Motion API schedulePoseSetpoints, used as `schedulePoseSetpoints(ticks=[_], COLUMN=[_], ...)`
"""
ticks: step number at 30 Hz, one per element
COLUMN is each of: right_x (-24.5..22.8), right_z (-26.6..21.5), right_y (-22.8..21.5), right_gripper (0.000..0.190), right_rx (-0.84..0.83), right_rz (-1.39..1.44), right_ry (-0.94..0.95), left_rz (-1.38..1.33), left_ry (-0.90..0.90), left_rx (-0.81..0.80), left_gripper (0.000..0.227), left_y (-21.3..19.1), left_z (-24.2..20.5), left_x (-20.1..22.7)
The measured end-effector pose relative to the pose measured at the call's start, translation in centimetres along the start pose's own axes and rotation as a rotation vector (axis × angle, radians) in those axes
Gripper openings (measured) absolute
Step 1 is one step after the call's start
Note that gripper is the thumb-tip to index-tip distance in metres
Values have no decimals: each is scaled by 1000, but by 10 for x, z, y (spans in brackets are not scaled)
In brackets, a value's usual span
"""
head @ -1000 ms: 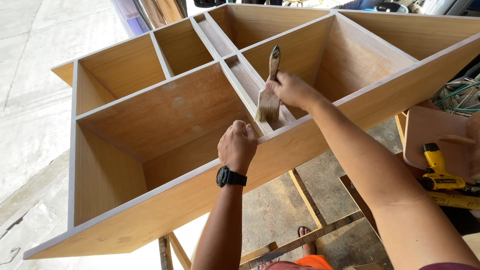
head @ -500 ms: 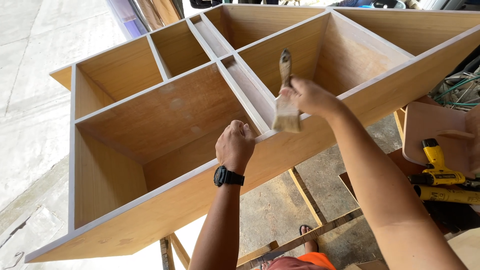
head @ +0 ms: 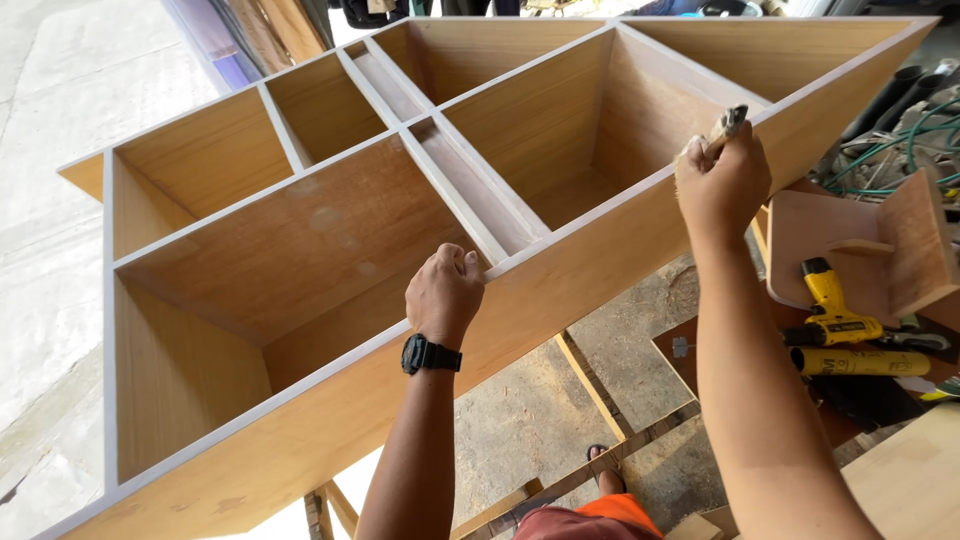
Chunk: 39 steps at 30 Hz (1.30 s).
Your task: Applying white paint to the edges and a darker stain to the interior surfaces of a wooden shelf unit using a brush and a tray.
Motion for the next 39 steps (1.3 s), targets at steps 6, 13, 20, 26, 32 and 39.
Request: schedulePoseSetpoints(ticks=[6,13,20,26,32,39], right_x=[-166,-6,-35,-73,172,108], right_z=[-90,-31,-26,-45,47,26], right_y=[-79,-12,-52,-26,40,28], right_gripper=[10,23,10,29,30,33], right_rx=[-475,-502,-236,-821,-196,-439], right_rz=[726,681,661,1247,497,921], right_ry=[-259,120,61,428,585,352], left_rz=[50,91,55,-2,-122,-179], left_ry=[9,81,86,42,151,570], left_rx=[-19,38,81,65,303,293], left_gripper=[38,33,30,30,12,18], left_y=[6,7,4,-3,2,70], left_z=[4,-5,-7,-11,-13,14], left_x=[-10,-9,-7,-9,0,165])
Point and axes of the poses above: each hand's wrist, its own z-axis towards the middle knuckle, its own y-axis out of the palm, x = y × z, the point moved 3 cm from there along z, towards the middle knuckle, and after that the axes turned 10 degrees about -x, right-handed, at the moved point
